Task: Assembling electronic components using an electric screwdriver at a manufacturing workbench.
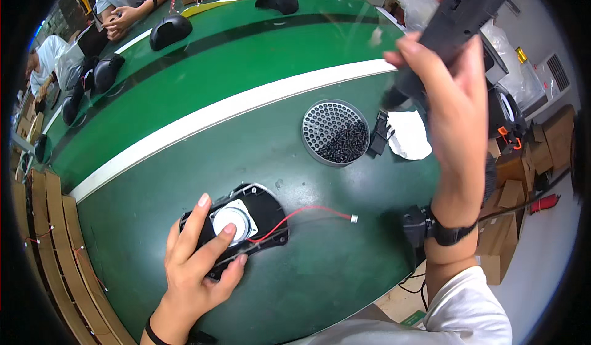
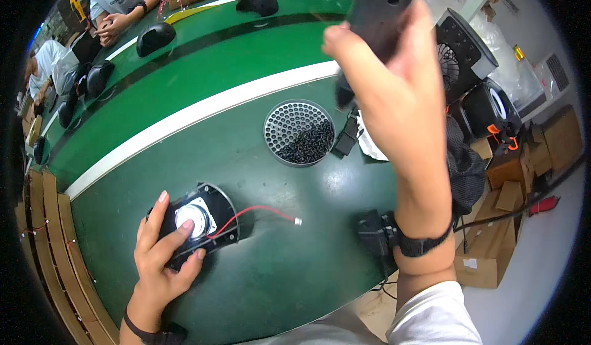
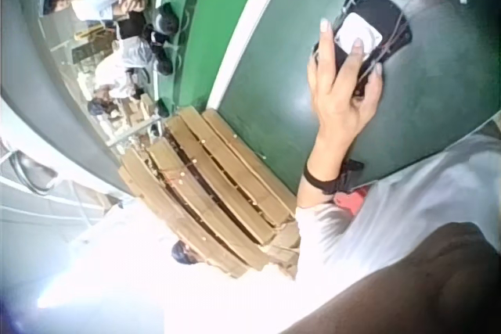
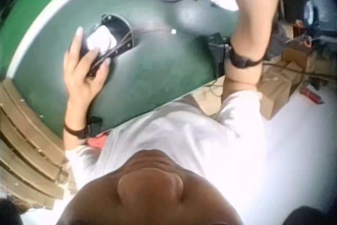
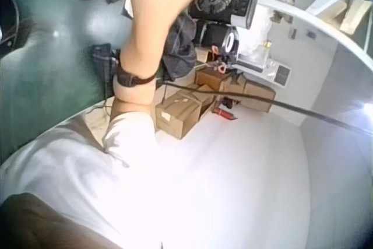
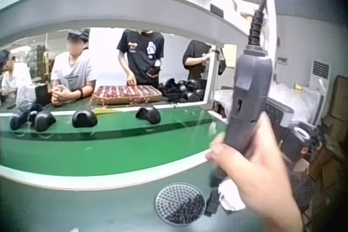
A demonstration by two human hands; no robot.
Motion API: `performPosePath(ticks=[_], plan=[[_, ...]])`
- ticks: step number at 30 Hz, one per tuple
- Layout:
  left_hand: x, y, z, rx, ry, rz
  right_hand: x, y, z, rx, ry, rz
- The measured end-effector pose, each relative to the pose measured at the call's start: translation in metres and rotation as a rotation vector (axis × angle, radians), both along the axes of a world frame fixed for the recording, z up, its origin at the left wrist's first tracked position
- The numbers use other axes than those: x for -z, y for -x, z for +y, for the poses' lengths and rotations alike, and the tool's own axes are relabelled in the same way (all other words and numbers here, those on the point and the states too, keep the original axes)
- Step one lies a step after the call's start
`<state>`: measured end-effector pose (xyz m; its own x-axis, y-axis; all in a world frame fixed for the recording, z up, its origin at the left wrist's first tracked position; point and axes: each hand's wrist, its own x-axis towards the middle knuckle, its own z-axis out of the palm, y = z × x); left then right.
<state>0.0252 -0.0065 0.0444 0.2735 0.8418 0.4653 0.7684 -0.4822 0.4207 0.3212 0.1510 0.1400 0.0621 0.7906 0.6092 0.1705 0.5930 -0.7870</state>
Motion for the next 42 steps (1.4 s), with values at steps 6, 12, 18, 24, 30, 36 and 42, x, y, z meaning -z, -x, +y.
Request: performPosePath(ticks=[6,12,18,24,30,36,42], plan=[[-0.004,-0.007,0.016,0.058,0.056,0.040,0.037,0.041,0.032,-0.122,-0.076,0.292],[-0.006,-0.002,0.021,0.057,0.064,0.036,0.054,0.048,0.042,-0.204,-0.074,0.271],[-0.005,0.001,0.020,0.080,0.070,0.054,0.067,0.058,0.048,-0.192,-0.094,0.382],[-0.004,-0.001,0.021,0.088,0.069,0.049,0.069,0.058,0.047,-0.185,-0.090,0.388],[-0.005,0.001,0.020,0.090,0.077,0.041,0.066,0.050,0.048,-0.231,-0.050,0.284],[-0.003,0.001,0.021,0.080,0.072,0.018,0.066,0.052,0.047,-0.237,-0.020,0.306],[-0.004,-0.004,0.023,0.087,0.064,0.007,0.064,0.048,0.047,-0.222,0.006,0.254]])
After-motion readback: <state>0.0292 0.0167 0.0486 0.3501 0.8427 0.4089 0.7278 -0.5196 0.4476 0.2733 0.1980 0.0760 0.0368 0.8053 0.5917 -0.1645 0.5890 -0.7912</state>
